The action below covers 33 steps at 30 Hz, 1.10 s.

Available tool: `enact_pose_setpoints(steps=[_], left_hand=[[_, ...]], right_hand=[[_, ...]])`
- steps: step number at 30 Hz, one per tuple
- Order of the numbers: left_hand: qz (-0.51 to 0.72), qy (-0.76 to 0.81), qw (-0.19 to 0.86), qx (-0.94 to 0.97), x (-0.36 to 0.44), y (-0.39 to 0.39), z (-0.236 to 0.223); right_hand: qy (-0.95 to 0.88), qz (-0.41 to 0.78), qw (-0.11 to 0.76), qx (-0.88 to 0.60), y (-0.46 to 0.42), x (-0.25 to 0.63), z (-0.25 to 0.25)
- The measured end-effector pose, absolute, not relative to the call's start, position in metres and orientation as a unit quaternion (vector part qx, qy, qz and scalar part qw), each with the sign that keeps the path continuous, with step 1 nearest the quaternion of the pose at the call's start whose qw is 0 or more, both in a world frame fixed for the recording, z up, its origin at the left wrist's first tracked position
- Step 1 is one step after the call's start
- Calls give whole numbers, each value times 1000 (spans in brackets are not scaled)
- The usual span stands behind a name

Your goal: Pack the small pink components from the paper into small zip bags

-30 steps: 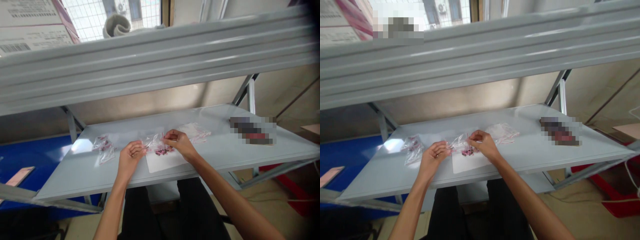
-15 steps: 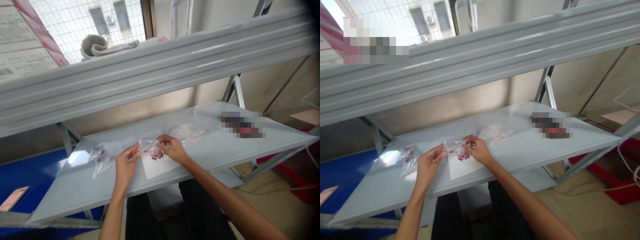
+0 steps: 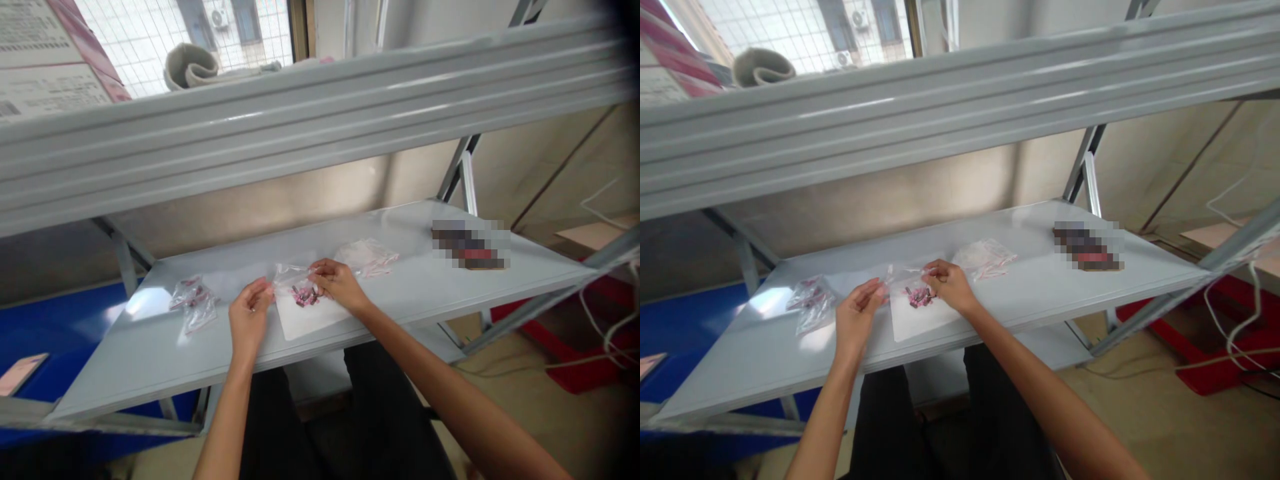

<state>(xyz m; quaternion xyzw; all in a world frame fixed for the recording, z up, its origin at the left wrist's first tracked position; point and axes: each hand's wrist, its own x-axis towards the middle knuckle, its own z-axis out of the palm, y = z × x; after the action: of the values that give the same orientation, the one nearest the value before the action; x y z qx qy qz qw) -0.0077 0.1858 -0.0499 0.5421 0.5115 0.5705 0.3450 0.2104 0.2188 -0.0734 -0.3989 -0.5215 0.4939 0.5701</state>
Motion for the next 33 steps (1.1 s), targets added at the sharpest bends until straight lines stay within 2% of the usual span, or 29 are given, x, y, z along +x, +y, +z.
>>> enact_pose_setpoints(steps=[6,19,33], left_hand=[[563,512,398,513,6,173,-56],[580,507,371,518,14,190,-60],[573,511,390,508,27,180,-58]], right_hand=[[-486,523,586,-384,222,211,-73],[-525,510,545,-409,217,213,-75],[-500,522,556,-411,216,213,-72]])
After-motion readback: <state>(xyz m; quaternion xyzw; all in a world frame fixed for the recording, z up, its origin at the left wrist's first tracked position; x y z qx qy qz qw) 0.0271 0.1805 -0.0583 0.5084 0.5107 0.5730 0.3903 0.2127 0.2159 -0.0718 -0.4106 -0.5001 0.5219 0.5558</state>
